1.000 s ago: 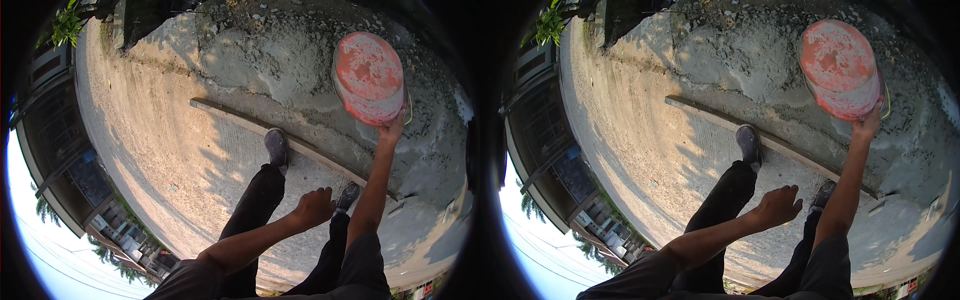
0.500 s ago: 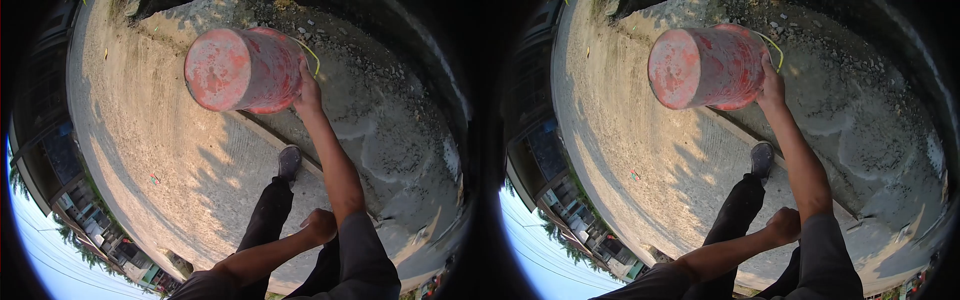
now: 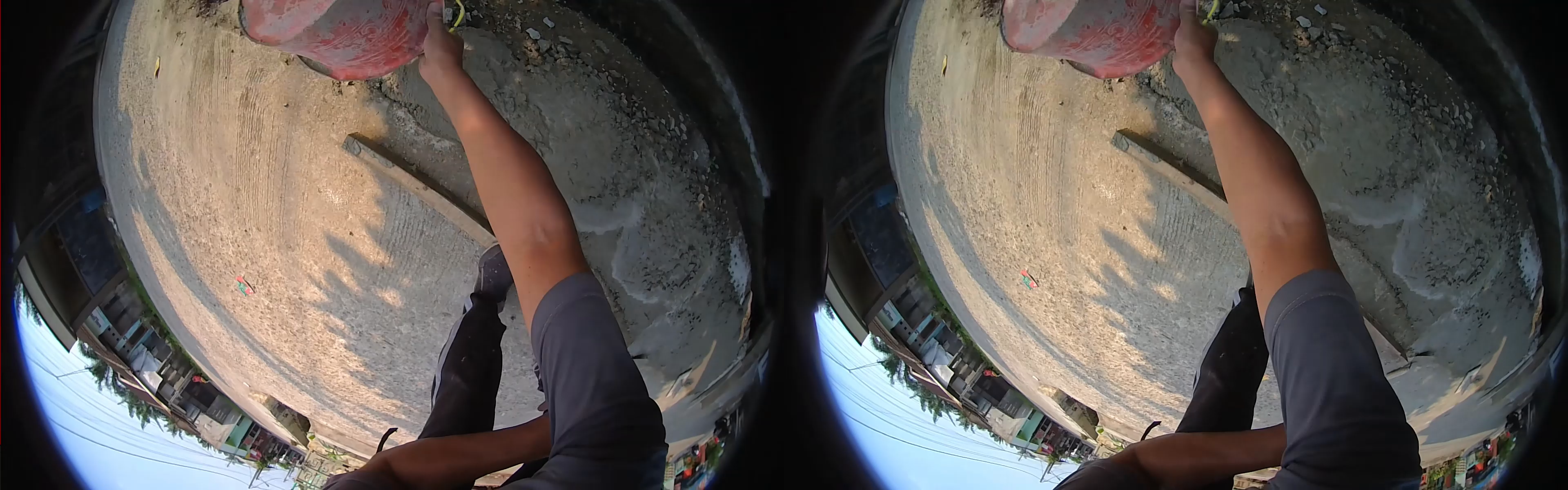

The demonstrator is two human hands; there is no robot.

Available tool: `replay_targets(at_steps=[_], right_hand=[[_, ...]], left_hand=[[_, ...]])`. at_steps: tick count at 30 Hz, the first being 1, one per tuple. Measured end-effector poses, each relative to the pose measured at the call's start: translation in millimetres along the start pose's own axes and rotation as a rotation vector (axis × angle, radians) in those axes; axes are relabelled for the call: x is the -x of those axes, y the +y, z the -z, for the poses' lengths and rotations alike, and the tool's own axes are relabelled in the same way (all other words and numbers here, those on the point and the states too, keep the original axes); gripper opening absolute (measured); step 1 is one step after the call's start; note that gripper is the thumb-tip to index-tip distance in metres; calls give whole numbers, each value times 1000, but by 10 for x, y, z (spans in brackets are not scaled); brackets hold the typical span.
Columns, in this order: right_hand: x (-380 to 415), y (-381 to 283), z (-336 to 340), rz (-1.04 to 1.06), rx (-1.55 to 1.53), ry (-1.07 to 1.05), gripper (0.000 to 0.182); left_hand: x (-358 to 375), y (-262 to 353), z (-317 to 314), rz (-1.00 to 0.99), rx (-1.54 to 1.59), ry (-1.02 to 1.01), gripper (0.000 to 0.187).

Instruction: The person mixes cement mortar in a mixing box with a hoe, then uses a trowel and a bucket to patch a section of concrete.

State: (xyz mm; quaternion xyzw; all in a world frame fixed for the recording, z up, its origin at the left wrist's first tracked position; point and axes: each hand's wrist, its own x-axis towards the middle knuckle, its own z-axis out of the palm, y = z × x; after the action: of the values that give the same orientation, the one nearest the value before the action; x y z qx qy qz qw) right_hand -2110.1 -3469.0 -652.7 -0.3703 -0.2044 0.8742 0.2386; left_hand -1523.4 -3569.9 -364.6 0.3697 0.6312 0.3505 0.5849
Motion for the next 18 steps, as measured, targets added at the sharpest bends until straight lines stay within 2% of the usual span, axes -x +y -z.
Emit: replay_targets(at_steps=[1, 4, 7, 9, 11, 13, 15, 17, 18], right_hand=[[-75, 179, 336, -17, 88, 230, 40], [117, 230, 740, 29, 54, 145, 39], [461, 0, 449, -185, 328, 182, 40], [515, -42, 321, -113, -31, 20, 43], [892, -353, 98, -23, -143, -235, 39], [1193, -678, -225, -115, 33, -293, 68], [1274, -897, -393, -92, 156, -366, 76], [1142, -717, -556, -78, -72, -348, 42], [1050, -625, -557, -73, -189, -343, 34]], left_hand=[[-1, 10, -9, 0, 8, -1, 35], [-28, 38, -6, 7, 21, 8, 35], [-14, 51, -9, 14, 22, 4, 35], [5, 50, -13, 16, 15, -2, 36], [10, 63, -45, 10, 6, -19, 36], [33, 71, -52, 9, -5, -31, 36], [64, 58, -61, 8, -15, -50, 37], [90, 41, -54, 7, -25, -72, 37], [104, 30, -41, 1, -35, -80, 37]])
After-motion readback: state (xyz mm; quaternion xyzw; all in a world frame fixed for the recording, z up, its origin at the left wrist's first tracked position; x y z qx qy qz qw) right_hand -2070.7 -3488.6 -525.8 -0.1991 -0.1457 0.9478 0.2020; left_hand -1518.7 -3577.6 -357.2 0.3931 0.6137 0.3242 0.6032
